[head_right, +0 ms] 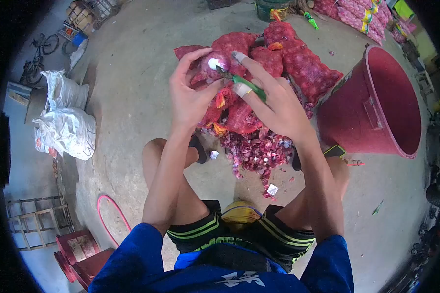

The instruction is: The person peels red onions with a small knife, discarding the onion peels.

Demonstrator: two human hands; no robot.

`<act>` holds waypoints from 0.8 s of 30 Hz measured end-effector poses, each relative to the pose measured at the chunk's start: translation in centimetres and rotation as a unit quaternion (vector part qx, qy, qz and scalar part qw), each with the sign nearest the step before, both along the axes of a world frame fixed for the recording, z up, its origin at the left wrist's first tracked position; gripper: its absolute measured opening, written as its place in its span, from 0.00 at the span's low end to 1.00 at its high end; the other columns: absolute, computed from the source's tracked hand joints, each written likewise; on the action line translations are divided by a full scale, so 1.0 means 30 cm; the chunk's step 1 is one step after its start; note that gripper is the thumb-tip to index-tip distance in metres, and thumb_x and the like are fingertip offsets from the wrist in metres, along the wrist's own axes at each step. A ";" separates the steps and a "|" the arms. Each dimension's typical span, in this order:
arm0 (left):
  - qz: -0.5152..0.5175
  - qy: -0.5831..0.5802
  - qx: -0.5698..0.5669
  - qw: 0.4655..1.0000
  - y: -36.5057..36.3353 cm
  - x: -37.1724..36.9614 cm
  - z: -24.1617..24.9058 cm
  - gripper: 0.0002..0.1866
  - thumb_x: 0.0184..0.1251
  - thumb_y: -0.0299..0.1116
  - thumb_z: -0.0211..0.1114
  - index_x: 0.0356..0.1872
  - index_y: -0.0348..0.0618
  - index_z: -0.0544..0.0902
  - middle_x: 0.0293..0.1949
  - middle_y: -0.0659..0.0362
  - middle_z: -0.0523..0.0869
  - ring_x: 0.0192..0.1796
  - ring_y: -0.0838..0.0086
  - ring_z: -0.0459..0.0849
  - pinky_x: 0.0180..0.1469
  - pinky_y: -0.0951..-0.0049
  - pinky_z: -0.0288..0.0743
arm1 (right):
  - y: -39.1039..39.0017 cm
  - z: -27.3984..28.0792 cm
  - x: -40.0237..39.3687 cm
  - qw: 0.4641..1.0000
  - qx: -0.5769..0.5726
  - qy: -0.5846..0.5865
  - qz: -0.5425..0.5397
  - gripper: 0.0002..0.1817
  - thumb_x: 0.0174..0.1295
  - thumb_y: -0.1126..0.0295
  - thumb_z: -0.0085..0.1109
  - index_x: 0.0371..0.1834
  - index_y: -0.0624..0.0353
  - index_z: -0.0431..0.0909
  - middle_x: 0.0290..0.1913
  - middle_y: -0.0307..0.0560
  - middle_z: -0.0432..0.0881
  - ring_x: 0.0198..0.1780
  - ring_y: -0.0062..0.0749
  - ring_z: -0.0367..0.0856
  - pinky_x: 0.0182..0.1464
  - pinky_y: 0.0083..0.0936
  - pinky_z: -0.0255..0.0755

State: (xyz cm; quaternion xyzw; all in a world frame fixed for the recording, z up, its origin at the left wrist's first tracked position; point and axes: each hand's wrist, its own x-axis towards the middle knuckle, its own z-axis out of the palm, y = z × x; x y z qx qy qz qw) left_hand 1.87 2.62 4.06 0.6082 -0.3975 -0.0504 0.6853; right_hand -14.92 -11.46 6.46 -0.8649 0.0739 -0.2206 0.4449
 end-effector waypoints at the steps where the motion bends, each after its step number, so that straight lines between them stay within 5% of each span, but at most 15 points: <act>1: -0.003 -0.019 0.011 1.000 0.002 0.000 0.004 0.32 0.50 0.19 0.82 0.61 0.41 0.86 0.55 0.57 0.87 0.59 0.68 0.87 0.66 0.67 0.78 | -0.001 0.004 -0.002 1.000 -0.029 0.008 0.000 0.34 0.78 0.70 0.60 0.86 0.57 0.66 0.30 0.57 0.83 0.27 0.40 0.82 0.36 0.35 0.75; 6: -0.025 -0.051 0.025 0.998 0.005 -0.009 0.005 0.33 0.51 0.18 0.81 0.63 0.42 0.87 0.56 0.57 0.87 0.60 0.69 0.87 0.67 0.66 0.79 | 0.003 -0.007 0.013 0.998 -0.062 -0.019 -0.003 0.35 0.74 0.77 0.59 0.85 0.55 0.68 0.36 0.61 0.88 0.29 0.46 0.83 0.40 0.36 0.78; 8: -0.040 -0.014 0.027 0.999 0.006 -0.011 0.007 0.33 0.51 0.19 0.83 0.63 0.42 0.86 0.58 0.56 0.88 0.62 0.68 0.87 0.67 0.66 0.80 | 0.000 -0.025 0.023 0.993 -0.097 -0.065 -0.009 0.30 0.78 0.66 0.63 0.82 0.49 0.74 0.27 0.61 0.80 0.26 0.55 0.81 0.34 0.45 0.75; 15: -0.070 0.048 0.012 0.996 -0.001 -0.016 0.007 0.34 0.54 0.19 0.85 0.65 0.40 0.85 0.60 0.56 0.88 0.65 0.70 0.86 0.67 0.67 0.82 | -0.016 -0.086 0.058 0.984 -0.133 -0.096 -0.067 0.24 0.77 0.68 0.63 0.75 0.48 0.83 0.31 0.65 0.83 0.26 0.57 0.80 0.35 0.44 0.76; 18: -0.133 0.166 0.008 0.977 0.008 -0.032 0.032 0.35 0.56 0.18 0.84 0.68 0.39 0.82 0.62 0.56 0.86 0.66 0.71 0.85 0.70 0.67 0.82 | -0.008 -0.077 0.068 0.984 -0.066 -0.141 -0.082 0.24 0.79 0.69 0.62 0.77 0.48 0.82 0.26 0.58 0.80 0.23 0.42 0.77 0.32 0.36 0.74; 20: -0.159 0.212 -0.041 0.963 0.008 -0.033 0.029 0.38 0.59 0.15 0.81 0.72 0.39 0.78 0.65 0.56 0.84 0.67 0.70 0.84 0.71 0.66 0.83 | 0.000 -0.027 0.042 0.987 0.091 -0.041 -0.127 0.22 0.83 0.68 0.59 0.77 0.52 0.81 0.25 0.45 0.77 0.26 0.22 0.71 0.33 0.27 0.70; 24: -0.245 0.305 -0.116 0.913 0.010 -0.018 0.035 0.38 0.63 0.14 0.78 0.75 0.38 0.75 0.67 0.56 0.82 0.68 0.69 0.84 0.70 0.65 0.84 | -0.055 -0.080 0.059 0.982 0.089 -0.102 -0.135 0.22 0.85 0.67 0.57 0.77 0.59 0.80 0.31 0.35 0.78 0.31 0.15 0.69 0.36 0.23 0.69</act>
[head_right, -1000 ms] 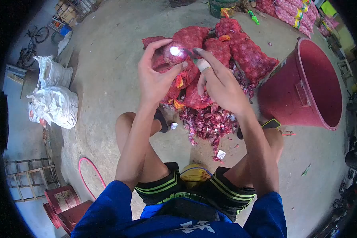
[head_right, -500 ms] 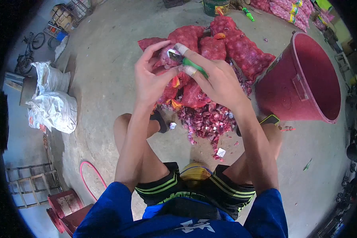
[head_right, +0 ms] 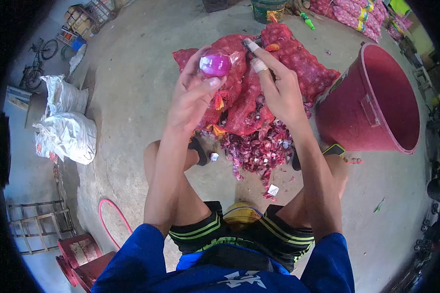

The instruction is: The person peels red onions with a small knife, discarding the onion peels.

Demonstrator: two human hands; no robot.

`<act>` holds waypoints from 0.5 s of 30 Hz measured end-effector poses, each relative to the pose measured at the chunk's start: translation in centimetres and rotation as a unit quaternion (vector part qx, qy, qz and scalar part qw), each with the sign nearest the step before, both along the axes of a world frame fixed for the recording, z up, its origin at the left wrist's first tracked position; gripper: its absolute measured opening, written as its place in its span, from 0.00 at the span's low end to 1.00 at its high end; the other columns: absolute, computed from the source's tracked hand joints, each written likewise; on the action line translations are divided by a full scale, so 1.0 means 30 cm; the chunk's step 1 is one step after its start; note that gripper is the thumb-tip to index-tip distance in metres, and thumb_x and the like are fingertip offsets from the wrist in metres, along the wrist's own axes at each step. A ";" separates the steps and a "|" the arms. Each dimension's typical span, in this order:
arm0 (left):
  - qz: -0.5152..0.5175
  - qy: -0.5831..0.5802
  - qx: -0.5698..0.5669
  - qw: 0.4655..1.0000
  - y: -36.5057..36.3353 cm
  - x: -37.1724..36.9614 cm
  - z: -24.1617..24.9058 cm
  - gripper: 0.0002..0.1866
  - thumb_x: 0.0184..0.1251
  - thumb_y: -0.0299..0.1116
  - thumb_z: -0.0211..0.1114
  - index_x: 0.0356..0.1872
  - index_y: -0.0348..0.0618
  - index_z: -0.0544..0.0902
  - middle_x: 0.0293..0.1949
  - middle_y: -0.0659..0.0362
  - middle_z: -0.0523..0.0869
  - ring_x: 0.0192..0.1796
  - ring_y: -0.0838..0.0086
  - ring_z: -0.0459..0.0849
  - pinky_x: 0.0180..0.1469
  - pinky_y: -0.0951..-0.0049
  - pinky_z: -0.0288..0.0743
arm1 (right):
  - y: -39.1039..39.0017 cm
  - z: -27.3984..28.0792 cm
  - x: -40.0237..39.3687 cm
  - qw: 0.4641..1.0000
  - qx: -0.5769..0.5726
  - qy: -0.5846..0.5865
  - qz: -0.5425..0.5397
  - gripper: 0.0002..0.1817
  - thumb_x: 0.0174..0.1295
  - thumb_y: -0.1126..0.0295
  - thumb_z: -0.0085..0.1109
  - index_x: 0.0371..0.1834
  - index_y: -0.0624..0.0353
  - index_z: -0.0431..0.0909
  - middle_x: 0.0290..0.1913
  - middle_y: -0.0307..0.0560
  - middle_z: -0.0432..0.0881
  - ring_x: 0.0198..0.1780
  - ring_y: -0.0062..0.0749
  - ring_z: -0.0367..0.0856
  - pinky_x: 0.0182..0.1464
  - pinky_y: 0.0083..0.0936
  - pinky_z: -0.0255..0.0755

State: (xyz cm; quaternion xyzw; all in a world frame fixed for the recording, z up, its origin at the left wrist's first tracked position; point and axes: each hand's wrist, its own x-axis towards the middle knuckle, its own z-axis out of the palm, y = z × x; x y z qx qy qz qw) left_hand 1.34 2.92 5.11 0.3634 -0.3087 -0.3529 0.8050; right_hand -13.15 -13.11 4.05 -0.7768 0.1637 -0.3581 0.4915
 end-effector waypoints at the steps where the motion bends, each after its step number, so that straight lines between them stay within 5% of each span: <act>1: -0.029 0.043 -0.019 0.998 -0.001 0.000 -0.002 0.38 0.65 0.15 0.77 0.76 0.40 0.74 0.66 0.56 0.83 0.69 0.68 0.85 0.71 0.65 0.84 | 0.001 0.001 0.003 1.000 0.000 0.000 0.001 0.22 0.85 0.67 0.57 0.77 0.59 0.80 0.31 0.35 0.78 0.31 0.15 0.69 0.36 0.23 0.69; 15: -0.101 0.211 -0.034 0.972 0.009 0.028 -0.069 0.26 0.82 0.32 0.69 0.77 0.50 0.74 0.65 0.60 0.87 0.67 0.68 0.87 0.69 0.67 0.83 | -0.106 -0.040 0.011 0.992 0.109 0.065 -0.002 0.26 0.87 0.62 0.52 0.82 0.60 0.73 0.31 0.31 0.75 0.30 0.16 0.72 0.36 0.21 0.69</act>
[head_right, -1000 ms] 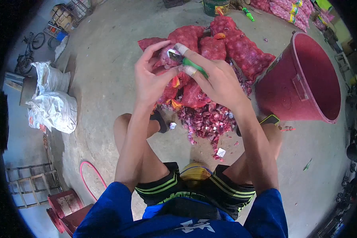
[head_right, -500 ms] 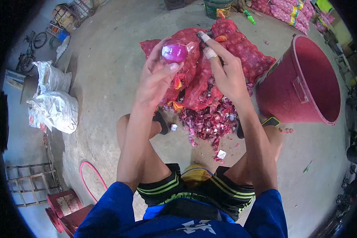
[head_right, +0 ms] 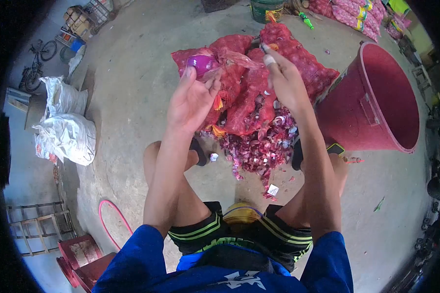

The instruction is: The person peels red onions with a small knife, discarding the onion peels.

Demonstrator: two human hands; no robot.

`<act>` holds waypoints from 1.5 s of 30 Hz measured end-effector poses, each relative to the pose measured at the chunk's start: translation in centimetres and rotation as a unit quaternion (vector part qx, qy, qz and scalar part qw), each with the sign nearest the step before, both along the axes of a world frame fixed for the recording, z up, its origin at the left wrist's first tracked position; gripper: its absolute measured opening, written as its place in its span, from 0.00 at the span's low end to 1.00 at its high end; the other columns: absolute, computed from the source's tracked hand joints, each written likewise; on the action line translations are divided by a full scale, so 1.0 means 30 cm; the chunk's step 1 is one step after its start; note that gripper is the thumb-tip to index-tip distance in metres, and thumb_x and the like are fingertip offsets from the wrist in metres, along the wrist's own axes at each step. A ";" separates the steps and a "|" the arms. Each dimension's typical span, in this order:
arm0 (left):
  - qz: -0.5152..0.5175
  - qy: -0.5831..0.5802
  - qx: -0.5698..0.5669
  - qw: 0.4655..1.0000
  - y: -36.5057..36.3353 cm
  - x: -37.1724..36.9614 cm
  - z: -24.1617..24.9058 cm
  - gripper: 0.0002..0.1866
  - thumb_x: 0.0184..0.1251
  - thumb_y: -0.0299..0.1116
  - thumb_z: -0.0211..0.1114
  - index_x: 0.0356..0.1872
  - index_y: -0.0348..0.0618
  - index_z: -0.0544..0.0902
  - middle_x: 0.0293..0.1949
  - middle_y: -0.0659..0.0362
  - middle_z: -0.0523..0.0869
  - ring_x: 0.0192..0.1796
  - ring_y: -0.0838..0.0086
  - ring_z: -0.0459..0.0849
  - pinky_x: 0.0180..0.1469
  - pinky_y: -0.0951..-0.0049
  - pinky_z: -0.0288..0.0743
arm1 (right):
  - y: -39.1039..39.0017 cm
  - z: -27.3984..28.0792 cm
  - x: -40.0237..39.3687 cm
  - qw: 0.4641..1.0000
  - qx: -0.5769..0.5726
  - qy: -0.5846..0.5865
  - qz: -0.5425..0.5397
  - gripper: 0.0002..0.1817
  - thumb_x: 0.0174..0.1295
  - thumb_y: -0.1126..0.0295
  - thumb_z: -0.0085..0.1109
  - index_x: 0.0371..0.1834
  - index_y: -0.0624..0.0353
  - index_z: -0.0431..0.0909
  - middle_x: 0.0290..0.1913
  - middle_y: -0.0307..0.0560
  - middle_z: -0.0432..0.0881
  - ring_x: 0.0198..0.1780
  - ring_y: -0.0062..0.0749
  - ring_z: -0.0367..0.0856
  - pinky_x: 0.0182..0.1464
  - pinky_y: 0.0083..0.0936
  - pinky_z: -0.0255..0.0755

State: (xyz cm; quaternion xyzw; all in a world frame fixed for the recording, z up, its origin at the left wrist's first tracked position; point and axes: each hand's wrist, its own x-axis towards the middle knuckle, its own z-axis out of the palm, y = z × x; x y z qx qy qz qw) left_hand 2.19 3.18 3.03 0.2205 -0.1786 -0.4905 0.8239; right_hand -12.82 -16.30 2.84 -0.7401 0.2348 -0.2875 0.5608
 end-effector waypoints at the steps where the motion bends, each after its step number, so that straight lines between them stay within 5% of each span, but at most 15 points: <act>1: 0.023 -0.024 -0.005 0.999 0.001 -0.005 0.012 0.26 0.81 0.30 0.69 0.75 0.48 0.74 0.65 0.59 0.87 0.68 0.67 0.86 0.70 0.67 0.82 | 0.006 0.006 -0.001 0.999 0.012 0.038 0.024 0.27 0.87 0.61 0.51 0.83 0.61 0.71 0.31 0.32 0.76 0.30 0.17 0.74 0.37 0.21 0.69; 6: 0.097 -0.101 0.005 0.990 -0.010 -0.019 0.038 0.27 0.75 0.21 0.72 0.71 0.43 0.74 0.66 0.53 0.86 0.69 0.64 0.85 0.72 0.64 0.82 | 0.094 0.093 -0.049 0.994 -0.008 0.064 0.085 0.29 0.87 0.65 0.49 0.86 0.65 0.64 0.32 0.37 0.79 0.33 0.21 0.79 0.41 0.24 0.74; 12: 0.159 -0.166 0.077 0.970 -0.013 -0.029 0.047 0.34 0.64 0.16 0.79 0.69 0.41 0.74 0.65 0.52 0.85 0.67 0.68 0.86 0.71 0.66 0.82 | 0.120 0.107 -0.066 0.988 0.026 -0.085 0.123 0.35 0.86 0.67 0.53 0.91 0.63 0.54 0.32 0.36 0.78 0.33 0.21 0.78 0.41 0.24 0.76; 16: 0.213 -0.285 0.110 0.928 -0.020 -0.048 0.061 0.37 0.61 0.16 0.81 0.72 0.39 0.76 0.64 0.55 0.85 0.64 0.72 0.87 0.68 0.68 0.83 | 0.155 0.093 -0.056 0.991 -0.051 -0.014 0.122 0.38 0.82 0.67 0.57 0.91 0.61 0.54 0.28 0.43 0.80 0.33 0.24 0.80 0.42 0.28 0.77; 17: 0.212 -0.322 0.117 0.915 -0.018 -0.054 0.066 0.37 0.61 0.16 0.81 0.73 0.39 0.77 0.64 0.56 0.85 0.63 0.73 0.86 0.68 0.68 0.83 | 0.156 0.098 -0.058 0.990 -0.068 0.010 0.120 0.39 0.80 0.68 0.58 0.90 0.59 0.54 0.31 0.53 0.86 0.35 0.35 0.87 0.45 0.34 0.79; 18: 0.209 -0.322 0.118 0.916 -0.020 -0.057 0.064 0.37 0.61 0.16 0.81 0.73 0.39 0.77 0.64 0.56 0.85 0.63 0.73 0.86 0.68 0.68 0.83 | 0.165 0.100 -0.054 0.991 -0.066 0.011 0.117 0.39 0.80 0.68 0.58 0.90 0.59 0.54 0.31 0.53 0.86 0.35 0.35 0.87 0.45 0.34 0.79; 21: 0.233 -0.402 0.147 0.873 -0.026 -0.057 0.061 0.36 0.58 0.17 0.83 0.70 0.38 0.81 0.61 0.56 0.88 0.62 0.73 0.87 0.68 0.69 0.82 | 0.179 0.094 -0.044 0.980 -0.160 -0.033 0.111 0.39 0.78 0.68 0.60 0.89 0.60 0.55 0.42 0.67 0.91 0.42 0.66 0.90 0.49 0.47 0.79; 31: 0.254 -0.479 0.122 0.831 -0.013 -0.025 0.065 0.33 0.53 0.17 0.86 0.63 0.32 0.83 0.57 0.52 0.91 0.59 0.72 0.89 0.66 0.69 0.83 | 0.184 0.094 -0.059 0.944 -0.326 0.020 0.049 0.40 0.76 0.66 0.63 0.88 0.57 0.59 0.31 0.66 0.85 0.34 0.64 0.87 0.38 0.56 0.76; 33: 0.251 -0.487 0.124 0.827 -0.011 -0.020 0.062 0.33 0.53 0.17 0.87 0.62 0.32 0.82 0.57 0.52 0.91 0.59 0.72 0.89 0.66 0.68 0.84 | 0.187 0.104 -0.068 0.936 -0.346 0.060 0.043 0.38 0.79 0.60 0.61 0.87 0.59 0.59 0.33 0.68 0.86 0.35 0.65 0.88 0.40 0.58 0.78; 34: 0.256 -0.480 0.128 0.829 -0.010 -0.017 0.062 0.33 0.51 0.20 0.88 0.61 0.33 0.83 0.56 0.53 0.91 0.58 0.72 0.90 0.66 0.68 0.84 | 0.163 0.085 -0.062 0.936 -0.344 0.061 0.042 0.38 0.79 0.60 0.61 0.87 0.59 0.59 0.33 0.68 0.86 0.35 0.65 0.88 0.40 0.58 0.78; 36: 0.263 -0.471 0.138 0.831 0.011 -0.030 0.064 0.33 0.50 0.22 0.90 0.60 0.34 0.84 0.56 0.55 0.91 0.58 0.72 0.90 0.67 0.68 0.84 | 0.040 -0.021 -0.037 0.970 -0.157 0.186 0.018 0.35 0.83 0.53 0.54 0.85 0.61 0.61 0.36 0.69 0.88 0.39 0.64 0.91 0.44 0.56 0.80; 37: 0.270 -0.439 0.144 0.845 0.021 -0.035 0.076 0.34 0.50 0.22 0.90 0.60 0.34 0.83 0.56 0.55 0.90 0.58 0.72 0.90 0.67 0.68 0.84 | -0.045 -0.125 -0.036 0.972 -0.139 0.184 0.034 0.34 0.85 0.49 0.48 0.83 0.64 0.65 0.39 0.69 0.90 0.43 0.58 0.94 0.50 0.51 0.82; 41: 0.273 -0.383 0.128 0.873 0.011 -0.002 0.073 0.35 0.52 0.21 0.89 0.62 0.36 0.80 0.57 0.54 0.87 0.59 0.71 0.89 0.66 0.69 0.85 | 0.076 0.026 -0.041 0.987 -0.056 0.138 0.059 0.33 0.85 0.51 0.51 0.81 0.65 0.68 0.35 0.59 0.88 0.39 0.41 0.91 0.47 0.40 0.81; 43: 0.264 -0.373 0.129 0.880 0.011 -0.006 0.071 0.36 0.52 0.21 0.89 0.62 0.36 0.79 0.58 0.54 0.87 0.60 0.71 0.88 0.65 0.70 0.85 | 0.126 0.041 -0.052 0.992 -0.032 0.078 0.092 0.33 0.85 0.54 0.53 0.84 0.64 0.67 0.31 0.43 0.81 0.33 0.25 0.81 0.40 0.30 0.76; 45: 0.266 -0.350 0.131 0.889 -0.001 -0.015 0.070 0.35 0.53 0.20 0.89 0.60 0.38 0.78 0.57 0.55 0.86 0.58 0.72 0.88 0.63 0.70 0.86 | 0.162 0.073 -0.050 0.993 0.003 0.027 0.114 0.32 0.85 0.55 0.54 0.85 0.62 0.67 0.30 0.39 0.77 0.32 0.22 0.76 0.38 0.26 0.73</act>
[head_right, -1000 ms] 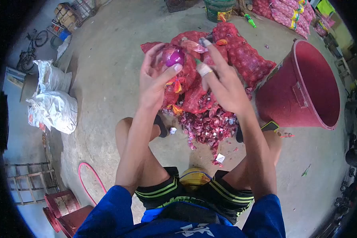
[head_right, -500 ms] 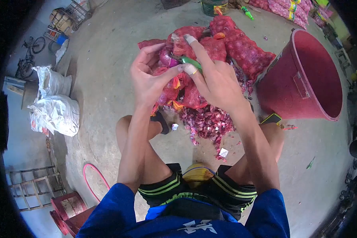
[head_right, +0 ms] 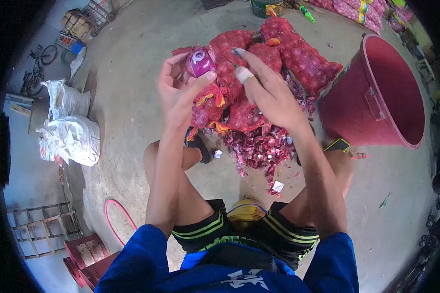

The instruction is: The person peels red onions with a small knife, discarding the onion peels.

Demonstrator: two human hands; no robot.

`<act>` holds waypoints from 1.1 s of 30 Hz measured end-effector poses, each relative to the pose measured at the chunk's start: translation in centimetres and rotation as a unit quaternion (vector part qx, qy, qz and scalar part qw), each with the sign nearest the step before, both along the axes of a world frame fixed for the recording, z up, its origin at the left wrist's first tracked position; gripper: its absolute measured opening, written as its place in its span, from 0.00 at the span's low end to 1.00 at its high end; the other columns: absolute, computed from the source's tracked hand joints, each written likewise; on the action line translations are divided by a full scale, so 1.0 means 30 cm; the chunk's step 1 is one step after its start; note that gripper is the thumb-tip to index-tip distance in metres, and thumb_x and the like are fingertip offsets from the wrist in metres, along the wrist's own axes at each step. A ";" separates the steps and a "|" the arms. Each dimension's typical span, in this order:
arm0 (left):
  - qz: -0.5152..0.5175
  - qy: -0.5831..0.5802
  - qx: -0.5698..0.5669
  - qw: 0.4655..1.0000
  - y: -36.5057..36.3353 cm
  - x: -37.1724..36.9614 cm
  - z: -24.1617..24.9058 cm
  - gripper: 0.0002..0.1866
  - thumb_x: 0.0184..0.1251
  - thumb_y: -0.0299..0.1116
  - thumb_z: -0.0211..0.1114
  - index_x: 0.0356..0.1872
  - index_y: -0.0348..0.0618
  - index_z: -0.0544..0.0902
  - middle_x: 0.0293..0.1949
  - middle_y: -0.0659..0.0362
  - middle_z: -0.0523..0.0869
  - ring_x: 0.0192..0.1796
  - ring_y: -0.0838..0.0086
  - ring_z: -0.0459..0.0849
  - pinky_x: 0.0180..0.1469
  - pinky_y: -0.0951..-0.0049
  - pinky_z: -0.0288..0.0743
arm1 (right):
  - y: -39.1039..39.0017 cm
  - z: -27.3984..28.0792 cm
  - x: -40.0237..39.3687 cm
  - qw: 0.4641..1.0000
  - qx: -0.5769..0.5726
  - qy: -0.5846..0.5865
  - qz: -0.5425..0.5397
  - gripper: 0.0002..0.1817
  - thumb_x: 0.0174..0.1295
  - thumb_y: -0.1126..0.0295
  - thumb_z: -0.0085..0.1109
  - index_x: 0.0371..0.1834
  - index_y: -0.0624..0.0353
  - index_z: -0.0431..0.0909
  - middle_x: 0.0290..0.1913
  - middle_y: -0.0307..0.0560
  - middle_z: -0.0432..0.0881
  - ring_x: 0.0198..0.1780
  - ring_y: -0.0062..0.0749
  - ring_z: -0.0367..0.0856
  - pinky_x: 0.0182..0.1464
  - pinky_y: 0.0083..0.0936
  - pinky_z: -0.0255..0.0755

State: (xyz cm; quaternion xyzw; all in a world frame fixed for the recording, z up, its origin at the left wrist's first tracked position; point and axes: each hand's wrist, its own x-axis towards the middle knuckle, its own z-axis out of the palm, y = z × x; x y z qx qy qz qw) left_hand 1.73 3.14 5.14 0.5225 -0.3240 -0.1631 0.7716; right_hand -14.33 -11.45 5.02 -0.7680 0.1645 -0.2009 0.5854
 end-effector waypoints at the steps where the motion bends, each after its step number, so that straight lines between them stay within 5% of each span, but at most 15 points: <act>1: 0.002 -0.001 -0.002 1.000 -0.004 -0.004 -0.001 0.35 0.53 0.20 0.89 0.60 0.38 0.78 0.57 0.55 0.86 0.58 0.72 0.88 0.63 0.70 0.86 | 0.015 0.012 0.010 0.998 0.039 -0.048 0.026 0.32 0.85 0.57 0.55 0.86 0.61 0.66 0.29 0.35 0.74 0.32 0.18 0.72 0.36 0.23 0.70; 8: 0.060 -0.065 0.004 0.996 -0.030 -0.021 -0.037 0.35 0.53 0.21 0.89 0.58 0.40 0.75 0.60 0.55 0.83 0.60 0.72 0.86 0.61 0.70 0.84 | 0.071 0.002 0.041 0.994 0.035 -0.090 0.051 0.31 0.86 0.60 0.54 0.87 0.60 0.66 0.33 0.35 0.78 0.33 0.17 0.73 0.38 0.22 0.71; 13: 0.072 -0.060 0.015 0.996 -0.032 -0.036 -0.032 0.34 0.54 0.20 0.88 0.58 0.41 0.75 0.60 0.55 0.84 0.63 0.71 0.85 0.64 0.67 0.83 | 0.065 -0.021 0.081 0.991 -0.013 -0.128 -0.047 0.25 0.87 0.66 0.51 0.83 0.59 0.73 0.44 0.33 0.84 0.33 0.14 0.71 0.38 0.18 0.71; 15: -0.062 0.053 -0.065 0.995 -0.033 -0.035 -0.031 0.28 0.65 0.21 0.82 0.61 0.43 0.76 0.61 0.56 0.85 0.65 0.70 0.84 0.66 0.66 0.81 | 0.047 -0.010 0.080 0.989 0.006 -0.130 -0.064 0.25 0.87 0.67 0.50 0.83 0.58 0.73 0.43 0.32 0.83 0.33 0.13 0.70 0.37 0.17 0.69; 16: -0.062 0.053 -0.066 0.995 -0.031 -0.032 -0.033 0.28 0.65 0.21 0.82 0.61 0.43 0.76 0.61 0.56 0.85 0.65 0.70 0.84 0.66 0.66 0.81 | 0.037 -0.007 0.078 0.988 0.028 -0.130 -0.082 0.24 0.88 0.68 0.50 0.83 0.57 0.73 0.42 0.30 0.81 0.32 0.11 0.69 0.36 0.16 0.67; 18: -0.121 0.187 -0.112 0.968 -0.024 -0.022 -0.041 0.21 0.80 0.31 0.70 0.68 0.41 0.76 0.63 0.56 0.86 0.68 0.67 0.84 0.72 0.64 0.77 | 0.006 -0.013 0.069 0.987 0.040 -0.122 -0.096 0.25 0.88 0.67 0.50 0.83 0.57 0.73 0.40 0.29 0.79 0.32 0.10 0.68 0.35 0.15 0.65; 24: -0.265 0.364 -0.137 0.882 -0.012 0.003 -0.053 0.25 0.84 0.39 0.65 0.76 0.46 0.74 0.68 0.62 0.85 0.71 0.71 0.81 0.71 0.68 0.74 | -0.042 -0.025 0.051 0.989 0.024 -0.106 -0.100 0.26 0.88 0.68 0.49 0.85 0.57 0.71 0.35 0.27 0.73 0.32 0.09 0.67 0.34 0.14 0.63; 33: -0.080 0.100 -0.045 0.991 -0.030 -0.038 -0.006 0.36 0.68 0.19 0.76 0.77 0.34 0.75 0.69 0.53 0.84 0.71 0.71 0.83 0.77 0.63 0.75 | -0.013 0.059 -0.011 0.994 -0.083 -0.067 0.012 0.33 0.83 0.64 0.56 0.88 0.58 0.64 0.36 0.38 0.81 0.34 0.21 0.75 0.43 0.28 0.76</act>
